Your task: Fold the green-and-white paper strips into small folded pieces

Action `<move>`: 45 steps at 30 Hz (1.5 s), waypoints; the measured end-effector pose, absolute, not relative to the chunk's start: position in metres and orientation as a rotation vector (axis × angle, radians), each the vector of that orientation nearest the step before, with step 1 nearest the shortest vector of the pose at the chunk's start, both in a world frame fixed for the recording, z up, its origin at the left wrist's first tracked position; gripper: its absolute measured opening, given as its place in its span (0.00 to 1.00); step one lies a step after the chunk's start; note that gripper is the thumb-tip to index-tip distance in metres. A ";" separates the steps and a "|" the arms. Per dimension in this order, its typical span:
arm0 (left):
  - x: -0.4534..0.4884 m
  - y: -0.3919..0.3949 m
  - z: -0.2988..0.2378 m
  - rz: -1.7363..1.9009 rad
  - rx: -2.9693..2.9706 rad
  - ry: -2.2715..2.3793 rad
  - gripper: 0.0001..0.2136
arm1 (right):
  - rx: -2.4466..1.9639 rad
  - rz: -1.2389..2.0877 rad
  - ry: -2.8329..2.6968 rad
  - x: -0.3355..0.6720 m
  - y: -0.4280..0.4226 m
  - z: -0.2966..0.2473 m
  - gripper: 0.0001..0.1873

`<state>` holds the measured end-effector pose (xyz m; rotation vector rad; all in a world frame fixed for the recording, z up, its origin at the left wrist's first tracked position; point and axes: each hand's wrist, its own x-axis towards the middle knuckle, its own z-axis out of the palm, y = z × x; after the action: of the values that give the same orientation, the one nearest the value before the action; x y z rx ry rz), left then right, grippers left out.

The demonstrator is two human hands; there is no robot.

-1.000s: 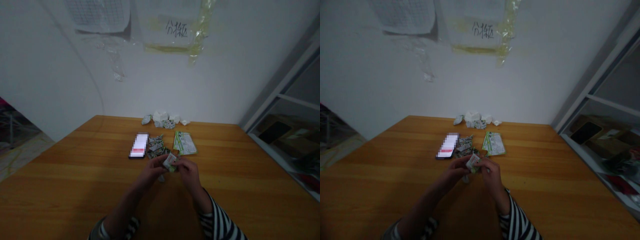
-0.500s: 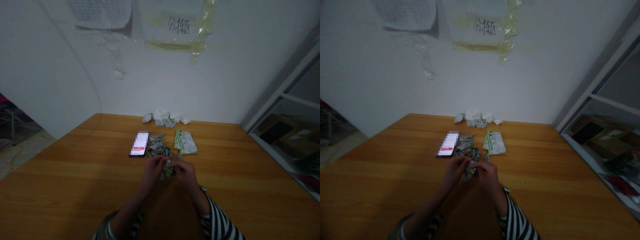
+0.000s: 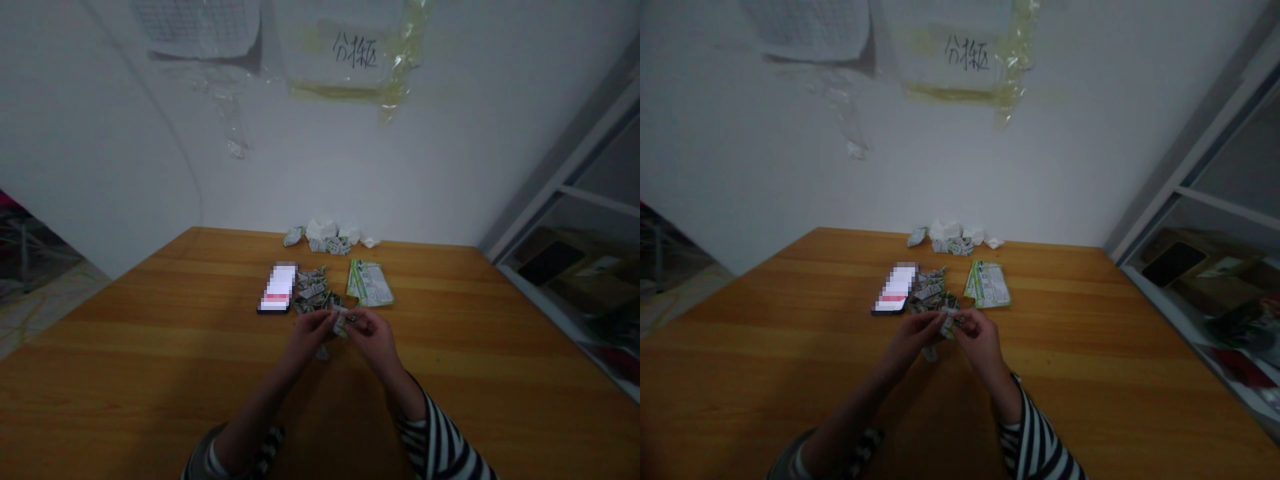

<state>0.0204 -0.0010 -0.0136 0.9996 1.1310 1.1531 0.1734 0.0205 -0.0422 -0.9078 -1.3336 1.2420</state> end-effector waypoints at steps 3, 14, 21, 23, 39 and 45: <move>0.020 -0.002 -0.013 1.172 1.026 1.142 0.18 | -0.843 1.302 -1.278 0.171 0.022 -0.042 0.18; 0.024 -0.003 -0.012 1.422 1.138 1.302 0.08 | -0.926 1.441 -1.185 0.173 0.024 -0.049 0.19; 0.017 -0.004 -0.008 1.377 0.854 1.112 0.14 | -0.801 1.556 -1.122 0.171 0.024 -0.046 0.22; 0.018 -0.005 -0.006 1.372 0.854 1.095 0.15 | -0.832 1.515 -1.103 0.171 0.022 -0.044 0.23; 0.023 -0.005 -0.004 1.403 0.888 1.152 0.18 | -0.714 1.583 -1.088 0.172 0.023 -0.042 0.25; 0.023 -0.003 -0.007 1.377 1.028 1.127 0.16 | -0.691 1.628 -1.083 0.179 0.023 -0.040 0.19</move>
<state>0.0230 -0.0031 -0.0069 1.0275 1.1270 1.3774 0.1792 0.0230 -0.0400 -0.6908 -1.0831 1.6283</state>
